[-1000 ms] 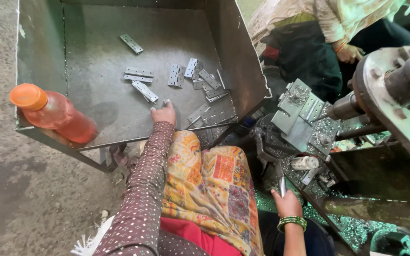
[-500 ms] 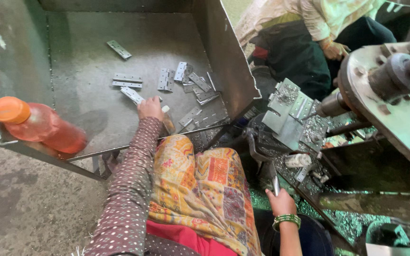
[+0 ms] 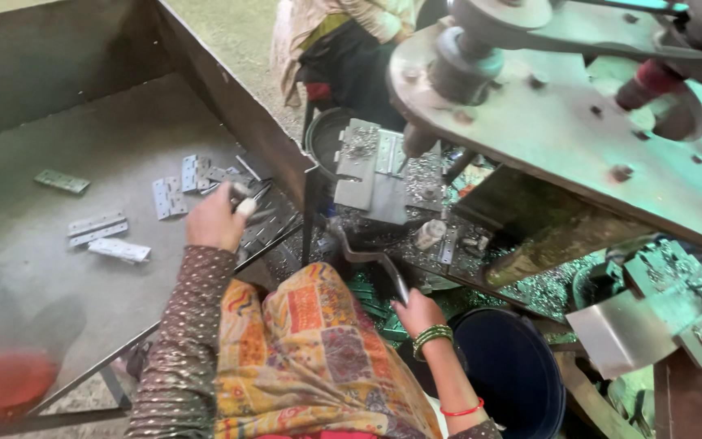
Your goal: The person sits on the floor and repeatedly places small metal plates into a manual punching machine. They position each plate under the press, pull the lever to punch holes, and then move the finished piece into a metal bin. The process is repeated continuously for the duration of the clip.
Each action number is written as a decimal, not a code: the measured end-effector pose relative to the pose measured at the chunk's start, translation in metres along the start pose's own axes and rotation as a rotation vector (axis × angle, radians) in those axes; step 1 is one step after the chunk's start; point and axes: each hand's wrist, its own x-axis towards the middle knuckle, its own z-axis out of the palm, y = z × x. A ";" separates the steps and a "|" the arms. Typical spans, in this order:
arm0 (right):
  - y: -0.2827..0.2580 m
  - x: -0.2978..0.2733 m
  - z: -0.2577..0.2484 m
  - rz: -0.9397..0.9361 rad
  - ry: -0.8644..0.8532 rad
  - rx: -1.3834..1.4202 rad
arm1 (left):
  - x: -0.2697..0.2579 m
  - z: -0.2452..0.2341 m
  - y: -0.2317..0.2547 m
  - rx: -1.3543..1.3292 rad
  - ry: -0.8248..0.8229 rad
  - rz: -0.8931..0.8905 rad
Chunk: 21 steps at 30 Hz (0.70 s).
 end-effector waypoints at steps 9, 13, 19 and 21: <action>-0.005 -0.006 -0.008 0.000 -0.051 0.034 | -0.009 0.114 0.151 0.419 -0.046 0.422; -0.006 -0.006 -0.010 -0.027 -0.038 0.060 | -0.054 0.154 0.155 0.451 -0.114 0.580; 0.004 0.003 0.002 -0.069 0.026 0.048 | -0.043 0.184 0.153 0.444 -0.055 0.591; 0.013 0.005 0.016 -0.068 0.035 0.056 | -0.026 0.192 0.157 0.452 -0.103 0.546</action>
